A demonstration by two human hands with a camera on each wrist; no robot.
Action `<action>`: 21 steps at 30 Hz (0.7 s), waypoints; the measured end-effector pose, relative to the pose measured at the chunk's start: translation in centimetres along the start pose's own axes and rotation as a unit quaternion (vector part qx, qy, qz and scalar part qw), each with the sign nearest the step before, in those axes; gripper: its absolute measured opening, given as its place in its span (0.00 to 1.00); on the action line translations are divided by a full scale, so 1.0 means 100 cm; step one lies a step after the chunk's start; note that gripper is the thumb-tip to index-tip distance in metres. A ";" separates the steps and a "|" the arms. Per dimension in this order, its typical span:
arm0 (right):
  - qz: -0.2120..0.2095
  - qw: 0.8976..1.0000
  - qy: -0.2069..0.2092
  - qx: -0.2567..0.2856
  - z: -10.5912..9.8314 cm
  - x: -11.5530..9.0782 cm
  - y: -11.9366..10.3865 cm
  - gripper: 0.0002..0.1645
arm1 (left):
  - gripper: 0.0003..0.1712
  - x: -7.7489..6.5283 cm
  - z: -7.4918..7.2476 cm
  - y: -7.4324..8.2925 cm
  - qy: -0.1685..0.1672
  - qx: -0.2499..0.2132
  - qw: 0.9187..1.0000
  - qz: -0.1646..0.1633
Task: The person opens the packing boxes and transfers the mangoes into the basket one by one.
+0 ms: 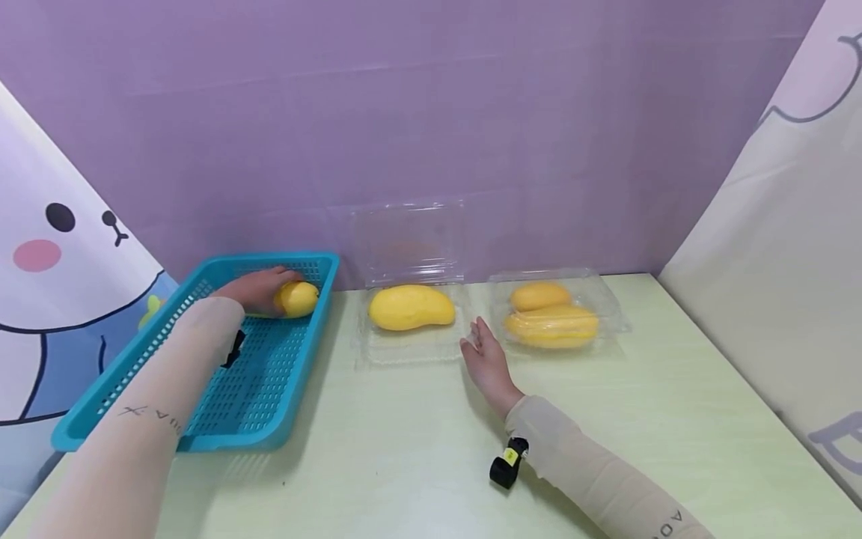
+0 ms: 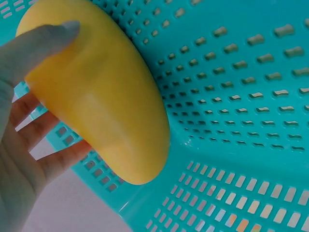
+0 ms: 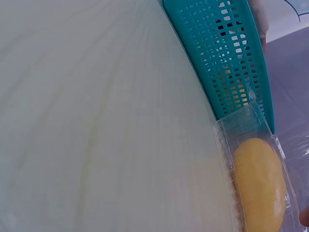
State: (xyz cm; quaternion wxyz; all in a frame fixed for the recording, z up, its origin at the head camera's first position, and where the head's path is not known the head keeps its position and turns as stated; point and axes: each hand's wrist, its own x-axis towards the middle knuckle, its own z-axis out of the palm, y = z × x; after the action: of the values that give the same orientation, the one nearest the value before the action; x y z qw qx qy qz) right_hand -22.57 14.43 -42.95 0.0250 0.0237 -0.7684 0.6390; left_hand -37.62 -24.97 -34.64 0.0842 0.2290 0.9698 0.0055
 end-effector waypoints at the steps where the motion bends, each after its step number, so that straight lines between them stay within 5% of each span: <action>1: 0.000 1.000 0.000 0.001 0.000 0.000 0.000 0.36 | 0.39 0.000 0.000 0.000 0.001 0.002 1.000 0.004; 12: 0.003 1.000 -0.004 -0.005 0.000 0.001 0.000 0.37 | 0.37 -0.004 -0.004 0.003 -0.007 -0.002 1.000 0.028; 21: 0.005 1.000 -0.004 -0.013 0.000 -0.001 -0.001 0.37 | 0.39 -0.010 -0.006 0.006 -0.040 -0.034 0.999 0.000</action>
State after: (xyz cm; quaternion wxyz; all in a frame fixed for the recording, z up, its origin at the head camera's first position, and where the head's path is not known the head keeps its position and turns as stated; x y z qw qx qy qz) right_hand -22.47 14.44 -42.81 0.0192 0.0217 -0.7768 0.6291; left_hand -36.58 -24.89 -33.82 0.1306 0.2261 0.9649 0.0294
